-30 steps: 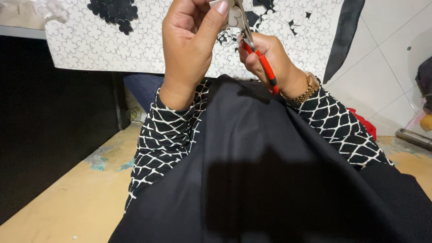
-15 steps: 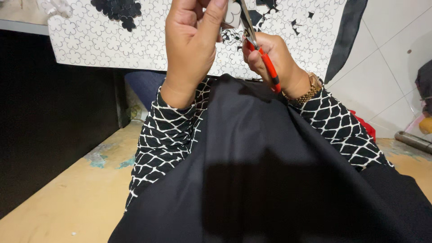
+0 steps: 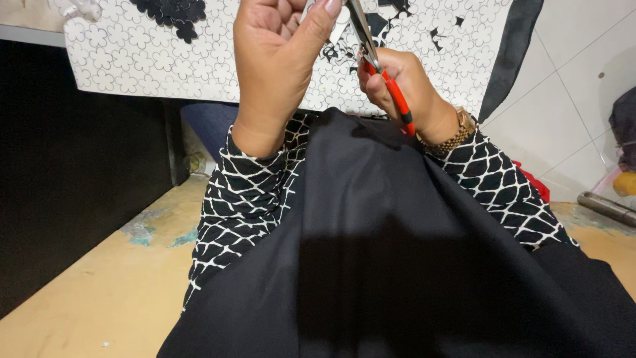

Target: The person sits with a dark fabric panel over their lap and uses red-handled scissors to trim small black fabric pieces, cutting petal-shaped motifs from a white patterned fabric board. Cut scraps accumulate on the board as the person works through the pieces one at a time.

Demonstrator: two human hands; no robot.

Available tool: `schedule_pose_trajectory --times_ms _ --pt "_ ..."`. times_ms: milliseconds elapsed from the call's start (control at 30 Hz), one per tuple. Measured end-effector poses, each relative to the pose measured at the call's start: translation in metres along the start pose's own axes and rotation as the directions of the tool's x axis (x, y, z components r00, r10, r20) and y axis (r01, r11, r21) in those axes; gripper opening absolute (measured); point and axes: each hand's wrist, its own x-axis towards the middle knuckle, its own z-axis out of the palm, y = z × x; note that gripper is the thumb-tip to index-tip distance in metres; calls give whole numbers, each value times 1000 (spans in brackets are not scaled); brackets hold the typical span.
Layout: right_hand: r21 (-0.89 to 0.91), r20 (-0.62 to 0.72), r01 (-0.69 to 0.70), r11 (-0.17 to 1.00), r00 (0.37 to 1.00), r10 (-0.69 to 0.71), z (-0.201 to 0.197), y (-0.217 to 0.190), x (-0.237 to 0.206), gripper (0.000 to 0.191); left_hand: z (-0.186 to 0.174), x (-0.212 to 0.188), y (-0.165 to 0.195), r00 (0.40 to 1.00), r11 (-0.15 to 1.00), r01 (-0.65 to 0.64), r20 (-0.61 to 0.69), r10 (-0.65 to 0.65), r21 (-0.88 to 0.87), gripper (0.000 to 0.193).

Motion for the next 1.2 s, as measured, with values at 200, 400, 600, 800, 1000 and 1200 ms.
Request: schedule_pose_trajectory --times_ms 200,400,600,800,1000,1200 --pt "-22 -10 2 1000 1000 -2 -2 4 -1 61 2 5 12 998 998 23 60 -27 60 18" --pt "-90 -16 -19 996 1000 18 -2 0 4 64 2 8 8 992 992 120 -39 -118 41 11" --pt "-147 35 26 989 999 -21 -1 -8 4 67 -3 7 -2 998 998 64 11 -64 15 8" --pt "-189 54 42 981 998 -32 0 -9 6 70 -1 8 -2 999 999 39 35 -39 -10 9" --pt "-157 27 35 987 999 -31 3 -10 4 74 4 4 -2 994 982 103 -52 -96 161 7" --pt "-170 16 28 985 1000 -26 4 -12 5 76 8 1 -7 1000 996 -7 -23 9 87 8"
